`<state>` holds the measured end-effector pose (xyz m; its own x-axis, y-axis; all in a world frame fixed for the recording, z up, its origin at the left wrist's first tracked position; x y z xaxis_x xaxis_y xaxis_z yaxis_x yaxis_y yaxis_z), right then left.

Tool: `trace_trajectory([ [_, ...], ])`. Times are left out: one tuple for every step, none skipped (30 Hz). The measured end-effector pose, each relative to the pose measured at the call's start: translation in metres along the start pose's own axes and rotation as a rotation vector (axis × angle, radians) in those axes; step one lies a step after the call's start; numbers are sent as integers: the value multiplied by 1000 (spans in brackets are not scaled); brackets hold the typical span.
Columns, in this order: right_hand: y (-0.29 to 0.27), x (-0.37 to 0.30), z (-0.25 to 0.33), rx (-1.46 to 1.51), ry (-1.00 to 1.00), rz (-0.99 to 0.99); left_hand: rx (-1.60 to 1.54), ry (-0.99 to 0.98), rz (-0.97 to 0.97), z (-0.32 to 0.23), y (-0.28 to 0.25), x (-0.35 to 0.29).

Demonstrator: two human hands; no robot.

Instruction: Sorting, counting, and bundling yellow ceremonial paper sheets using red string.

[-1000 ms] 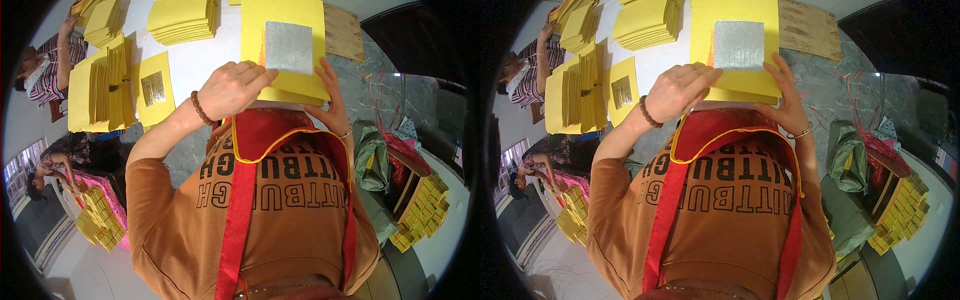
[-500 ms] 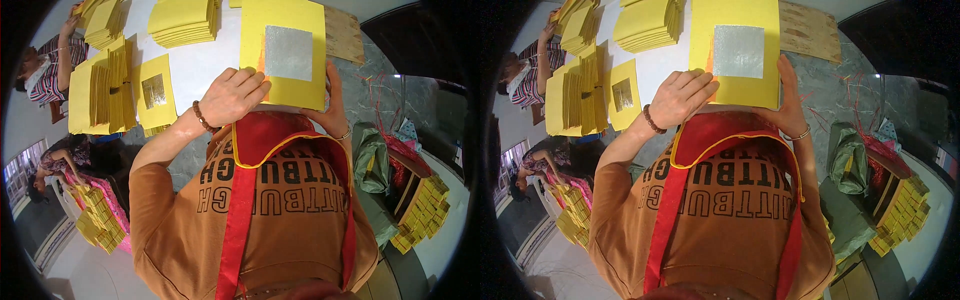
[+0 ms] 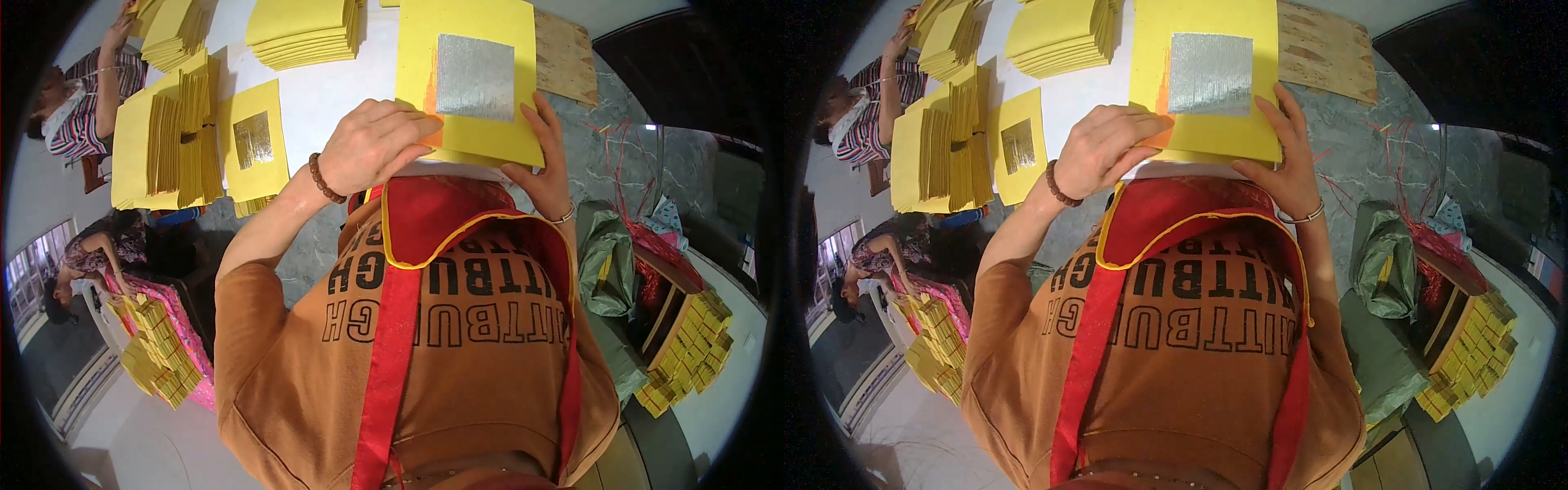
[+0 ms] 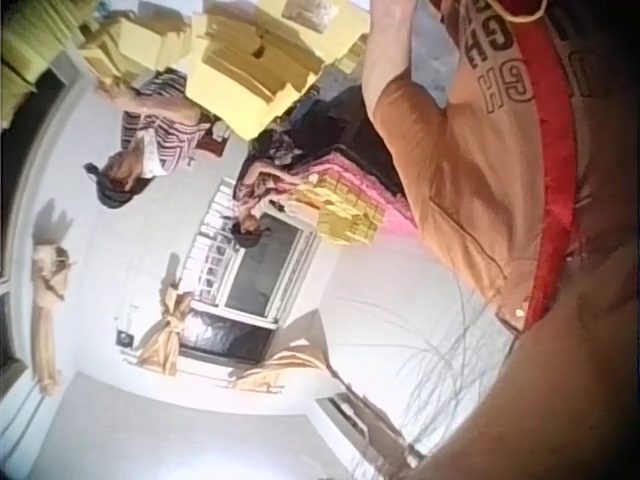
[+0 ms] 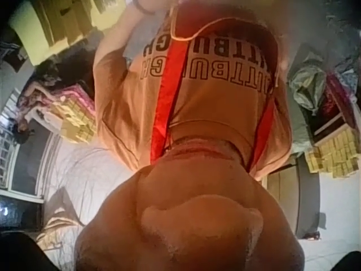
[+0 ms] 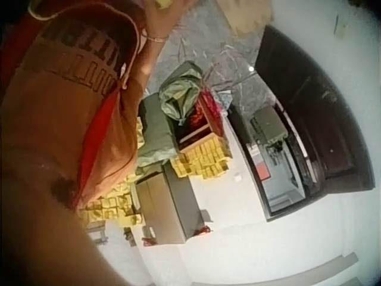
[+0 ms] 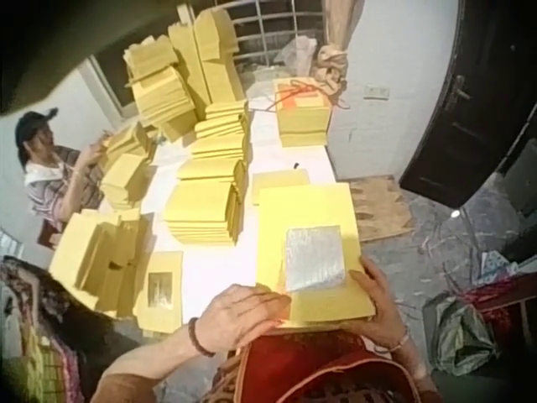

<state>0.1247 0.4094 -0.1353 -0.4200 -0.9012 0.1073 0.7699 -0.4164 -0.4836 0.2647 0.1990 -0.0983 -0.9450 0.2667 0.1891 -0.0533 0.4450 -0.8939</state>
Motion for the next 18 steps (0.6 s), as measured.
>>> trace_trajectory([
  [-1, 0, 0, -14, -9, 1, 1, -1, 0, 1, -1, 1],
  [-2, 1, 0, -28, -17, 3, -46, -8, -9, 2, -2, 2],
  [-2, 1, 1, -27, -17, 2, -94, -13, -16, 2, -3, 3],
  [-2, 1, 2, -18, -9, -14, -93, -13, -14, 3, -4, 3],
  [-2, 1, 2, -8, -1, -29, -144, -41, 3, 4, -4, 4],
  [-2, 1, 2, -7, -2, -30, -194, -69, 20, 5, -5, 4],
  [-2, 1, 2, -6, 2, -32, -193, -69, 20, 4, -7, 5],
  [-2, 1, 1, -5, 6, -35, -211, -67, 36, 4, -9, 6],
  [-2, 2, 0, -6, 6, -34, -232, -65, 50, 4, -10, 6],
  [-2, 2, -1, -16, -2, -29, -232, -65, 49, 4, -12, 7],
  [-2, 2, -2, -27, -10, -25, -285, -85, 67, 5, -13, 9],
  [-2, 2, -3, -28, -14, -26, -333, -104, 85, 7, -14, 10],
  [-1, 2, -4, -22, -7, -25, -329, -103, 83, 8, -15, 10],
  [-1, 2, -4, -16, 1, -24, -358, -127, 86, 9, -14, 10],
  [-1, 1, -3, -17, -4, -23, -388, -152, 88, 10, -13, 10],
  [0, 0, -1, 22, -7, -15, -385, -153, 85, 11, -15, 10],
  [0, 0, 0, 60, -10, -6, -454, -218, 105, 14, -16, 10],
  [-2, 0, -1, 59, -13, -4, -525, -283, 124, 15, -15, 10],
])
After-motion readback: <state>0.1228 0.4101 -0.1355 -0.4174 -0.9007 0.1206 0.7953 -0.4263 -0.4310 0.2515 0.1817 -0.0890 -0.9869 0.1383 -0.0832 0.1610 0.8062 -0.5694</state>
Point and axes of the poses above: each hand's wrist, its own x-axis towards the middle knuckle, its own y-axis out of the palm, z = x × y, the point moved 2 cm from there along x, towards the middle knuckle, and after that the axes turned 14 degrees about z, right-handed, at the moved point
